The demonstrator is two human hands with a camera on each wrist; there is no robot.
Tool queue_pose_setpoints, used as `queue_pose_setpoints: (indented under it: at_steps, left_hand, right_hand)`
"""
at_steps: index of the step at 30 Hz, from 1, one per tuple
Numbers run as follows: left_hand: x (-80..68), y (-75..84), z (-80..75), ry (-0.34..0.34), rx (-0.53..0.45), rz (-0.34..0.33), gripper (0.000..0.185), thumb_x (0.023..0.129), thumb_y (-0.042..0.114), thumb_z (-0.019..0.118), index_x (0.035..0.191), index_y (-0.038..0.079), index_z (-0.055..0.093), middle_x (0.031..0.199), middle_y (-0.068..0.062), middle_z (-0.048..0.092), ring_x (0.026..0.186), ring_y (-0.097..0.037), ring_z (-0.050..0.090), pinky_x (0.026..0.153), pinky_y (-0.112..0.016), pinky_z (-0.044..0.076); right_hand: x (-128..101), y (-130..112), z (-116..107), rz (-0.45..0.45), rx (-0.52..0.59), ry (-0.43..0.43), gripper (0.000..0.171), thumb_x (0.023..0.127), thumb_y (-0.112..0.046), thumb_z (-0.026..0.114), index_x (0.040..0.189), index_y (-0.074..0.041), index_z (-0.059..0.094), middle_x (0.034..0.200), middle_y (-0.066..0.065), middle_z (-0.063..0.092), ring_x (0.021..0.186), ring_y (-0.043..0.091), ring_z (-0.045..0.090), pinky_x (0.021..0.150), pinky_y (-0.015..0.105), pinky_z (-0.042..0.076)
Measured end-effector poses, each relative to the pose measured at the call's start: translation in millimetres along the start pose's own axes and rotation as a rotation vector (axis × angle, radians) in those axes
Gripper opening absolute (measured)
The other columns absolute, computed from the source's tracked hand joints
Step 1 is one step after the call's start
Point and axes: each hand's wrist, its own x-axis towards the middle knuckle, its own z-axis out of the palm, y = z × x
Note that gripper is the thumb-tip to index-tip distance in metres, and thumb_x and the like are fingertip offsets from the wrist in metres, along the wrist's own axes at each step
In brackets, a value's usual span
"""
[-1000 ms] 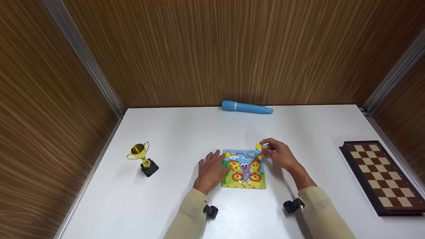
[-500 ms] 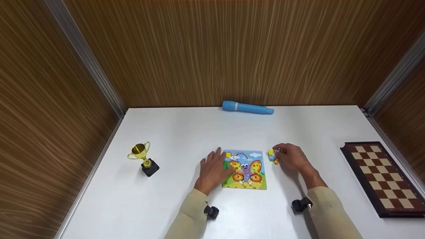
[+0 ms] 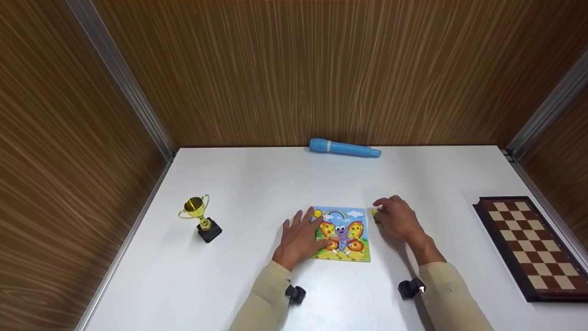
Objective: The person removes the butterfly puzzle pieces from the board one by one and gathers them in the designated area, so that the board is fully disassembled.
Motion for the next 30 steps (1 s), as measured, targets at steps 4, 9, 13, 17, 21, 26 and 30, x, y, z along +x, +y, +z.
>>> queue_pose_setpoints:
  at_steps: [4,9,13,17,21,26,30]
  left_hand:
    - [-2.3,0.4,0.3,-0.014,-0.006,0.003,0.073,0.088,0.058,0.058,0.149,0.023,0.040,0.162,-0.008,0.021,0.149,-0.032,0.020,0.116,-0.059,0.021]
    - [-9.6,3.1,-5.3,-0.029,-0.033,0.016,0.078,0.085,0.060,0.062,0.150,0.024,0.038,0.163,-0.008,0.020,0.149,-0.032,0.021,0.116,-0.057,0.022]
    - [-15.7,5.6,-10.6,-0.049,0.009,0.055,0.077,0.085,0.055,0.064,0.151,0.024,0.036,0.162,-0.006,0.021,0.149,-0.031,0.021,0.117,-0.055,0.023]
    - [-20.4,7.3,-11.8,-0.082,0.029,0.084,0.074,0.087,0.051,0.064,0.150,0.023,0.038,0.161,-0.007,0.025,0.147,-0.033,0.025,0.115,-0.055,0.027]
    - [-23.4,8.9,-12.0,-0.114,0.013,0.067,0.071,0.088,0.047,0.066,0.149,0.023,0.040,0.161,-0.007,0.026,0.147,-0.032,0.025,0.114,-0.054,0.029]
    - [-23.6,9.3,-11.2,-0.121,0.009,0.058,0.070,0.086,0.046,0.068,0.147,0.022,0.043,0.160,-0.005,0.028,0.147,-0.032,0.026,0.113,-0.052,0.031]
    - [-23.1,8.6,-10.9,-0.121,-0.001,0.060,0.070,0.086,0.045,0.069,0.147,0.021,0.043,0.160,-0.006,0.029,0.147,-0.032,0.026,0.113,-0.052,0.031]
  right_hand:
    - [-2.4,-20.3,9.6,-0.054,0.000,-0.026,0.030,0.093,-0.015,0.060,0.122,-0.010,0.064,0.117,0.014,0.056,0.107,0.031,0.056,0.094,0.051,0.047]
    - [-4.1,-42.1,20.4,-0.145,-0.030,-0.067,0.033,0.092,-0.020,0.064,0.124,-0.013,0.064,0.125,0.011,0.057,0.118,0.032,0.053,0.101,0.055,0.043]
    - [-2.2,-55.2,28.4,-0.199,-0.057,-0.093,0.034,0.092,-0.023,0.064,0.126,-0.017,0.064,0.127,0.009,0.058,0.120,0.031,0.052,0.102,0.055,0.043]
    - [1.4,-63.7,35.9,-0.227,-0.073,-0.123,0.034,0.093,-0.023,0.063,0.127,-0.019,0.064,0.128,0.008,0.057,0.118,0.030,0.052,0.100,0.053,0.045]
    - [4.2,-68.0,41.3,-0.232,-0.104,-0.146,0.032,0.092,-0.024,0.064,0.123,-0.023,0.067,0.128,0.007,0.056,0.117,0.029,0.051,0.099,0.055,0.043]
    - [8.2,-73.4,42.0,-0.209,-0.165,-0.193,0.029,0.088,-0.024,0.067,0.118,-0.026,0.070,0.128,0.007,0.053,0.113,0.028,0.049,0.095,0.057,0.043]
    - [12.6,-80.8,39.0,-0.175,-0.202,-0.263,0.035,0.086,-0.023,0.068,0.121,-0.028,0.067,0.128,0.008,0.050,0.113,0.029,0.046,0.094,0.060,0.042]
